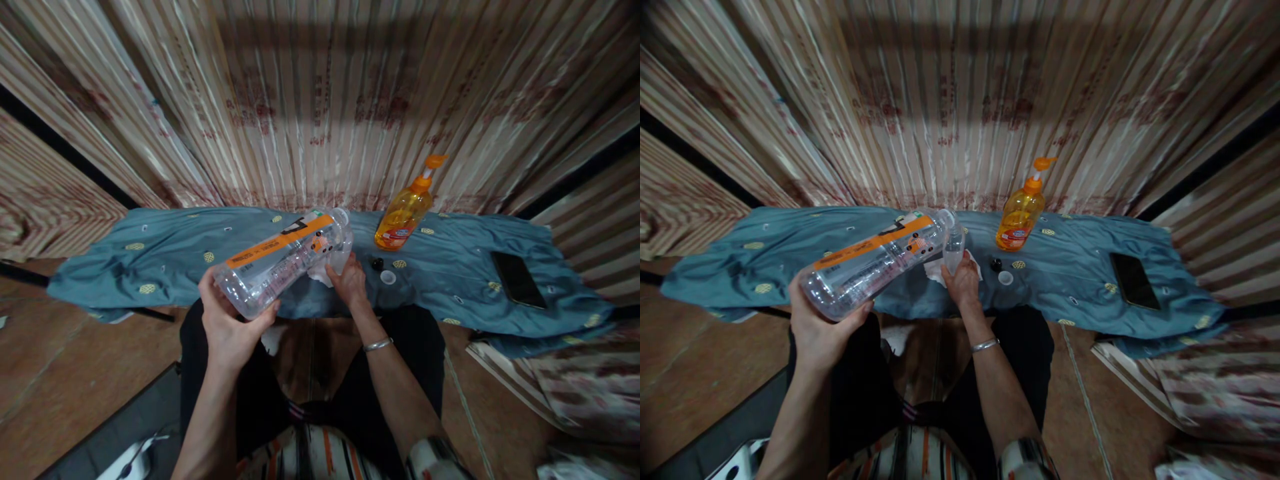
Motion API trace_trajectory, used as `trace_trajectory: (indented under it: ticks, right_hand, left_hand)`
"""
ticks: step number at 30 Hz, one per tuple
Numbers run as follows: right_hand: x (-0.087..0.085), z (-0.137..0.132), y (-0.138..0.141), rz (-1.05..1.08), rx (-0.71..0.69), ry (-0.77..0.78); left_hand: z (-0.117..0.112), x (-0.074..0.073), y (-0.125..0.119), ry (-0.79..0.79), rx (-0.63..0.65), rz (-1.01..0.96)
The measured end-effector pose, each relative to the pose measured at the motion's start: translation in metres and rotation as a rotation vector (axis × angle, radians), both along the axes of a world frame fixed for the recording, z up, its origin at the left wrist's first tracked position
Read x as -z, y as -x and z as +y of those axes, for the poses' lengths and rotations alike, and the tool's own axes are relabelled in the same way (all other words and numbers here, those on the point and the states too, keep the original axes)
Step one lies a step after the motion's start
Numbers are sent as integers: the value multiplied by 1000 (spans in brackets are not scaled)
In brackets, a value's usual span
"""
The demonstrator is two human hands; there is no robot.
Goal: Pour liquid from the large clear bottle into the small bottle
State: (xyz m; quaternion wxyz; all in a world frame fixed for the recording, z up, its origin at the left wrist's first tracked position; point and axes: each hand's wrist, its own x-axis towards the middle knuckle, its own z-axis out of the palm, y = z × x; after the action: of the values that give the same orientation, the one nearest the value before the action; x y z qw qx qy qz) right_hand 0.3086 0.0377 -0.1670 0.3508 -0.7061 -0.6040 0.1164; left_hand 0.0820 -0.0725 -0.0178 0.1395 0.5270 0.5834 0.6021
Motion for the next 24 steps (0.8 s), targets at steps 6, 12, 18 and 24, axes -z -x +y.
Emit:
trace_trajectory:
  ticks: [6,12,18,24]
  right_hand:
    - [2,1,-1,12,-10,-6]
    - [4,1,0,-14,2,-19]
    - [1,1,-1,2,0,-19]
    - [-2,0,1,-7,17,13]
  left_hand:
    - [0,2,1,-4,-17,27]
    - [0,1,0,-5,-5,14]
    - [-1,-2,0,-2,10,0]
    - [-1,-3,-1,4,6,-14]
